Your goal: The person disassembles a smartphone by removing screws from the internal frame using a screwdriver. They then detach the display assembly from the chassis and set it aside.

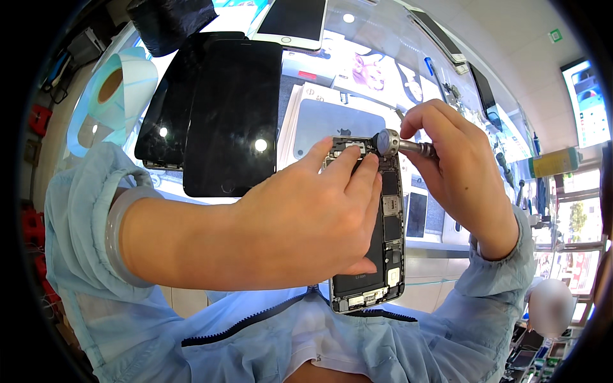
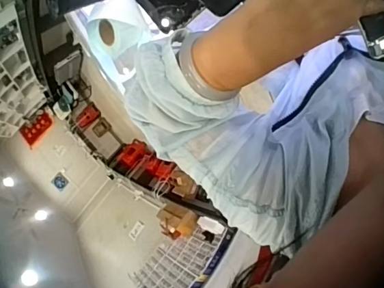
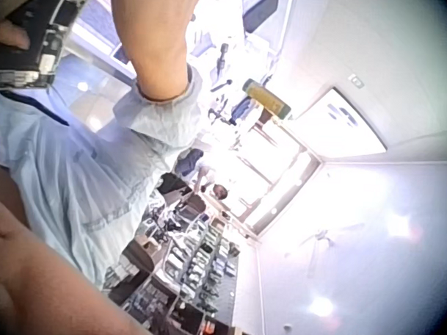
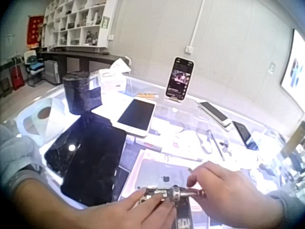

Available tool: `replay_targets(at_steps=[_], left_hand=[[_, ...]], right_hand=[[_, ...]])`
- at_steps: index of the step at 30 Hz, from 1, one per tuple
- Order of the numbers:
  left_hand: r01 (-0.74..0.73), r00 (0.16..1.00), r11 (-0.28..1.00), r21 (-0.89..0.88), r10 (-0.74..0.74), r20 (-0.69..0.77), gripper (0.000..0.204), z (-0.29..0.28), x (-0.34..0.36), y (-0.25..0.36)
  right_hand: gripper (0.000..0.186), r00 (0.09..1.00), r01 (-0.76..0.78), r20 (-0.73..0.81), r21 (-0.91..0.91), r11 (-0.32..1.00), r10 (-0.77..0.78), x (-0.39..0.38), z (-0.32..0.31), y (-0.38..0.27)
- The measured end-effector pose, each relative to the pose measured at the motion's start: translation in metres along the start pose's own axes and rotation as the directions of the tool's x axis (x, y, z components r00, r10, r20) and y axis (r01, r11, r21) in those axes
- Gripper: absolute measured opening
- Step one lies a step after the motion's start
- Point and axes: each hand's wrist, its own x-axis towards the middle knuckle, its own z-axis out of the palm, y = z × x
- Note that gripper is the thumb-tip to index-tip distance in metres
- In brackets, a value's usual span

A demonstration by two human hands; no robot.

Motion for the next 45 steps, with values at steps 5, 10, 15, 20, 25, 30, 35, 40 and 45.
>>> replay_targets(at_steps=[5, 10, 15, 20, 25, 30, 35, 40, 45], left_hand=[[-0.003, 1.000, 1.000, 0.001, 0.003, 0.004, 0.081, 0.000, 0.000, 0.000], [-0.013, 1.000, 1.000, 0.012, 0.012, 0.020, 0.081, -0.002, 0.000, -0.001], [-0.002, 1.000, 1.000, 0.005, 0.001, 0.027, 0.081, -0.001, -0.001, 0.000], [-0.019, 0.998, 1.000, -0.001, 0.019, 0.063, 0.080, -0.004, 0.001, -0.002], [-0.024, 0.998, 1.000, 0.000, 0.024, 0.062, 0.078, -0.009, 0.002, -0.001], [-0.031, 0.998, 1.000, 0.005, 0.030, 0.053, 0.077, -0.012, 0.004, -0.001], [-0.005, 0.998, 1.000, 0.008, 0.004, 0.059, 0.075, -0.013, 0.002, 0.001], [-0.018, 0.998, 1.000, 0.022, 0.016, 0.065, 0.075, -0.011, 0.006, 0.001], [0.014, 0.994, 1.000, -0.027, -0.011, 0.105, 0.079, -0.011, 0.006, 0.002]], right_hand=[[0.026, 0.998, 0.037, -0.060, 0.095, 0.995, -0.031, 0.005, 0.008, 0.000], [0.025, 0.996, 0.070, -0.062, 0.073, 0.995, -0.066, 0.005, 0.010, 0.002], [0.024, 0.992, 0.045, -0.122, 0.038, 0.998, -0.040, 0.012, 0.003, 0.008], [0.016, 0.980, -0.116, -0.168, -0.057, 0.992, 0.105, 0.021, -0.012, 0.043], [0.015, 0.981, -0.161, -0.114, -0.011, 0.987, 0.159, 0.019, -0.002, 0.060], [0.016, 0.986, -0.085, -0.145, -0.040, 0.996, 0.079, 0.016, -0.004, 0.062], [0.015, 0.951, -0.101, -0.296, -0.017, 0.995, 0.092, 0.003, -0.027, 0.082], [0.011, 0.908, -0.332, -0.265, 0.017, 0.943, 0.324, -0.040, -0.068, 0.082], [0.011, 0.900, -0.429, -0.127, -0.085, 0.899, 0.417, -0.063, -0.078, 0.083]])
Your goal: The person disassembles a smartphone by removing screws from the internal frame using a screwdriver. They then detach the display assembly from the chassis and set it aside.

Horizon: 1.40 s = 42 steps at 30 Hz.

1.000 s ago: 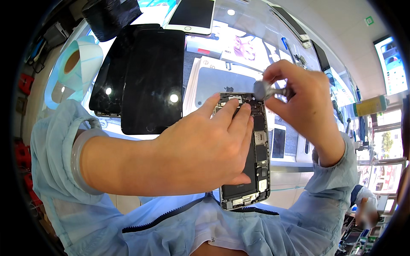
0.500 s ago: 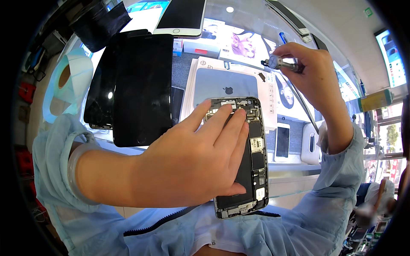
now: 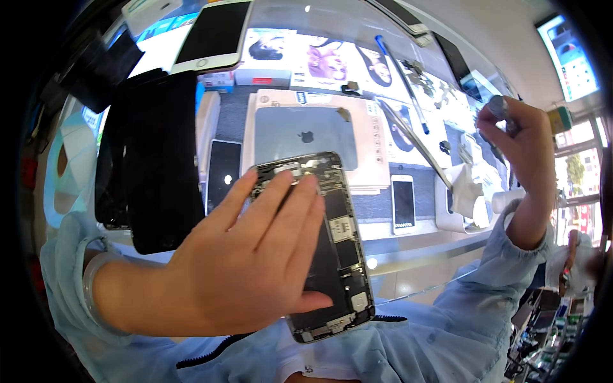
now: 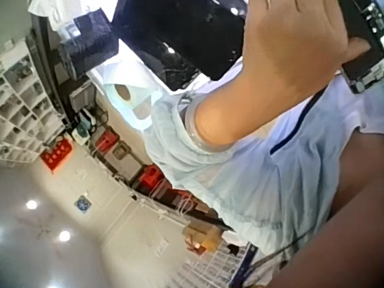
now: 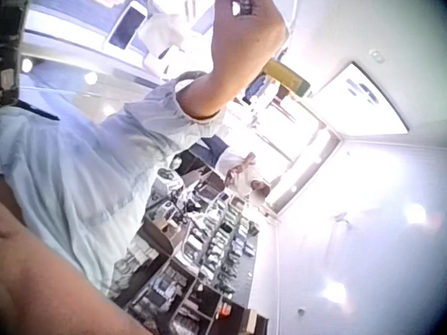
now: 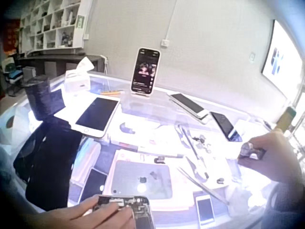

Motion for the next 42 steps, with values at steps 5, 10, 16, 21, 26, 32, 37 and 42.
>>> replay_targets(at_steps=[5, 10, 16, 21, 26, 32, 37, 42], left_hand=[[0.008, 1.000, 1.000, -0.016, -0.008, 0.021, 0.084, -0.003, 0.002, 0.000], [0.001, 0.999, 1.000, -0.006, 0.000, 0.034, 0.085, -0.006, 0.002, 0.000], [-0.004, 0.999, 1.000, -0.002, 0.004, 0.036, 0.085, -0.007, 0.003, 0.000], [-0.007, 1.000, 1.000, -0.001, 0.007, 0.019, 0.084, -0.006, 0.003, 0.000], [0.006, 1.000, 1.000, -0.005, -0.006, 0.000, 0.082, -0.005, 0.000, 0.001], [-0.024, 0.998, 0.999, 0.031, 0.026, -0.055, 0.077, 0.000, 0.001, -0.001], [-0.017, 0.998, 0.999, 0.046, 0.020, -0.061, 0.076, 0.002, -0.005, 0.000], [-0.013, 0.997, 0.999, 0.034, 0.015, -0.076, 0.075, 0.005, -0.005, -0.001]], right_hand=[[0.018, 0.968, -0.024, 0.249, -0.095, 0.995, 0.047, -0.001, 0.000, -0.010], [0.020, 0.958, 0.012, 0.285, -0.053, 0.999, 0.004, 0.000, 0.011, -0.012], [0.017, 0.961, 0.009, 0.275, -0.034, 0.999, 0.000, 0.000, 0.021, -0.009], [0.014, 0.969, 0.046, 0.244, -0.011, 0.999, -0.042, 0.001, 0.025, -0.012], [0.013, 0.965, 0.171, 0.214, -0.070, 0.983, -0.152, 0.002, 0.028, -0.012], [0.017, 0.978, 0.203, 0.053, 0.007, 0.979, -0.203, 0.003, 0.029, -0.017], [0.026, 0.828, 0.539, -0.024, 0.312, 0.782, -0.561, 0.015, 0.060, -0.059], [0.029, 0.811, 0.567, -0.063, 0.328, 0.755, -0.582, 0.017, 0.075, -0.080]])
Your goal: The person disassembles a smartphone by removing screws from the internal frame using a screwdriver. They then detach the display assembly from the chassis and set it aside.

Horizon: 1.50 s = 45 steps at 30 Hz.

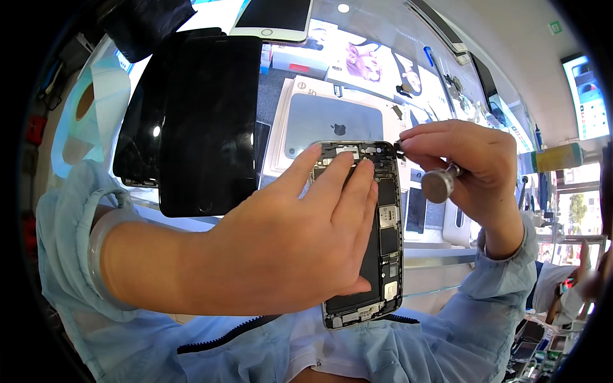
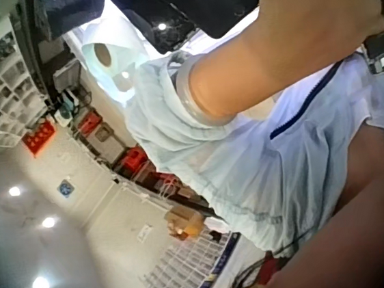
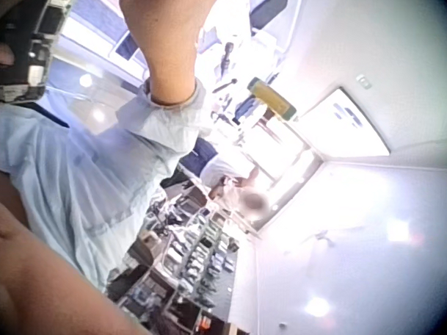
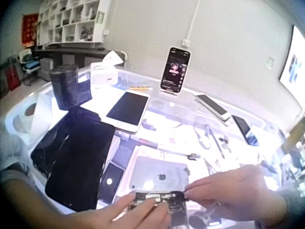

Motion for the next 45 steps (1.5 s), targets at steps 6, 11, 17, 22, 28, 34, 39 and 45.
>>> replay_targets(at_steps=[6, 11, 17, 22, 28, 34, 39, 45], left_hand=[[0.054, 0.998, 0.998, -0.014, -0.054, -0.032, 0.071, 0.005, -0.002, 0.003], [0.029, 0.998, 0.995, 0.098, -0.023, -0.060, 0.069, 0.014, -0.003, 0.003], [0.017, 0.997, 0.989, 0.147, -0.006, -0.076, 0.069, 0.016, -0.005, 0.003], [0.023, 0.997, 0.991, 0.133, -0.013, -0.076, 0.068, 0.016, -0.005, 0.004], [0.031, 0.996, 0.993, 0.114, -0.021, -0.085, 0.068, 0.017, -0.004, 0.004], [0.027, 0.998, 0.992, 0.123, -0.019, -0.059, 0.072, 0.015, -0.004, 0.003], [0.030, 0.998, 0.990, 0.134, -0.023, -0.050, 0.073, 0.013, -0.004, 0.003], [0.034, 0.999, 0.991, 0.129, -0.029, -0.041, 0.073, 0.013, -0.004, 0.003]], right_hand=[[0.022, 0.997, -0.018, 0.069, -0.025, 1.000, 0.020, 0.007, 0.007, -0.008], [0.031, 0.997, 0.043, 0.061, -0.074, 0.996, -0.038, 0.004, 0.012, -0.003], [0.031, 0.996, 0.035, 0.082, -0.093, 0.995, -0.028, 0.007, 0.011, -0.008], [0.031, 0.996, 0.031, 0.091, -0.090, 0.995, -0.023, 0.007, 0.011, -0.007], [0.031, 0.994, 0.031, 0.105, -0.138, 0.990, -0.016, 0.005, 0.011, -0.008], [0.033, 0.989, -0.051, 0.136, -0.045, 0.998, 0.057, 0.004, 0.007, -0.010], [0.031, 0.981, -0.120, 0.153, 0.016, 0.993, 0.116, 0.002, 0.006, -0.008], [0.022, 0.997, -0.048, 0.062, -0.067, 0.997, 0.052, 0.001, 0.010, -0.006]])
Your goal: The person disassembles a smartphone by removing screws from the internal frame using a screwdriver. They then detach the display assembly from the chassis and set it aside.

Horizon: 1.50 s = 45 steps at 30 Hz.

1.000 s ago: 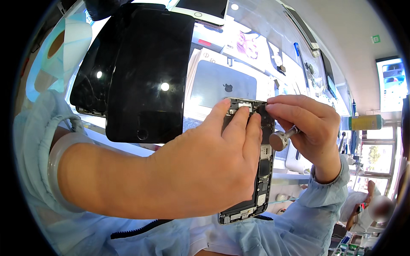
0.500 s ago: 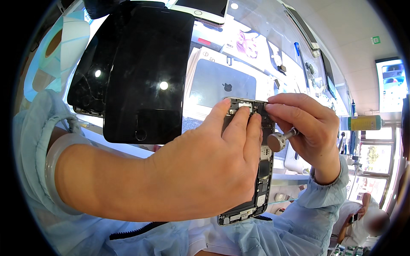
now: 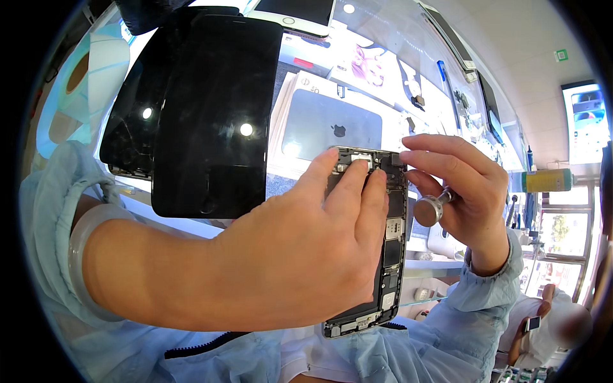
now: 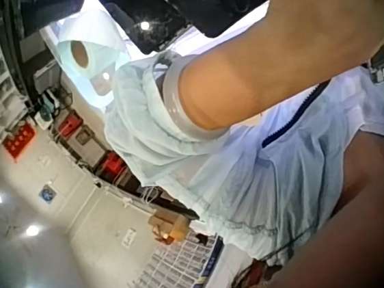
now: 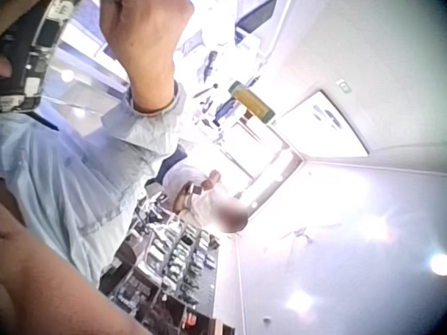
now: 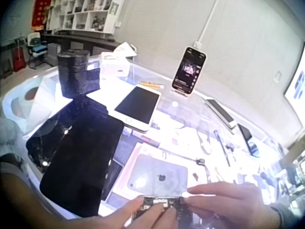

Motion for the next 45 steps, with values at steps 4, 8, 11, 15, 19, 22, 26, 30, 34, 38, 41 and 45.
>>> replay_targets(at_steps=[4, 8, 11, 15, 19, 22, 26, 30, 34, 38, 41, 45], left_hand=[[0.003, 1.000, 1.000, -0.012, -0.003, -0.003, 0.073, -0.001, 0.001, 0.000], [-0.002, 1.000, 1.000, -0.004, 0.002, 0.014, 0.074, -0.002, -0.001, 0.000], [-0.014, 1.000, 1.000, 0.002, 0.014, 0.020, 0.074, -0.003, -0.001, 0.000], [-0.027, 0.999, 1.000, -0.011, 0.027, 0.017, 0.074, -0.002, 0.000, -0.001], [0.012, 0.999, 0.989, -0.146, -0.018, -0.036, 0.073, 0.000, 0.000, -0.001], [0.034, 0.999, 0.982, -0.184, -0.039, -0.028, 0.071, -0.004, 0.002, -0.002], [0.035, 0.998, 0.979, -0.198, -0.044, -0.044, 0.069, -0.005, 0.005, -0.005], [0.030, 0.999, 0.978, -0.205, -0.036, -0.027, 0.068, -0.005, 0.009, -0.009], [0.034, 0.999, 0.972, -0.234, -0.037, -0.011, 0.069, -0.007, 0.011, -0.011], [0.019, 1.000, 0.975, -0.222, -0.015, 0.020, 0.071, -0.009, 0.013, -0.013], [0.015, 0.999, 0.977, -0.212, -0.005, 0.051, 0.073, -0.013, 0.015, -0.012], [0.020, 0.997, 0.983, -0.180, -0.006, 0.078, 0.074, -0.014, 0.016, -0.011]], right_hand=[[0.021, 1.000, -0.002, -0.008, -0.005, 1.000, 0.002, -0.001, 0.002, 0.002], [0.021, 0.999, -0.012, -0.031, 0.046, 0.999, 0.014, 0.001, 0.000, 0.001], [0.014, 0.994, -0.069, -0.073, 0.152, 0.986, 0.080, 0.002, -0.017, -0.002], [0.060, 0.935, -0.060, -0.309, 0.338, 0.939, 0.171, -0.010, -0.024, 0.009], [0.063, 0.943, -0.072, -0.276, 0.382, 0.922, 0.188, -0.015, -0.027, -0.003], [0.050, 0.966, -0.024, -0.243, 0.238, 0.971, 0.084, -0.012, -0.027, -0.005], [0.032, 0.968, -0.036, -0.222, 0.324, 0.945, 0.113, -0.020, -0.028, -0.005], [0.026, 0.960, -0.079, -0.221, 0.378, 0.922, 0.173, -0.032, -0.028, -0.008], [0.020, 0.969, -0.082, -0.191, 0.354, 0.932, 0.158, -0.041, -0.029, -0.005], [0.019, 0.971, -0.052, -0.219, 0.196, 0.979, 0.095, -0.047, -0.045, 0.007], [0.023, 0.915, -0.183, -0.322, 0.203, 0.962, 0.242, -0.051, -0.060, 0.008], [0.017, 0.892, -0.386, -0.169, 0.196, 0.901, 0.419, -0.060, -0.071, 0.006]])
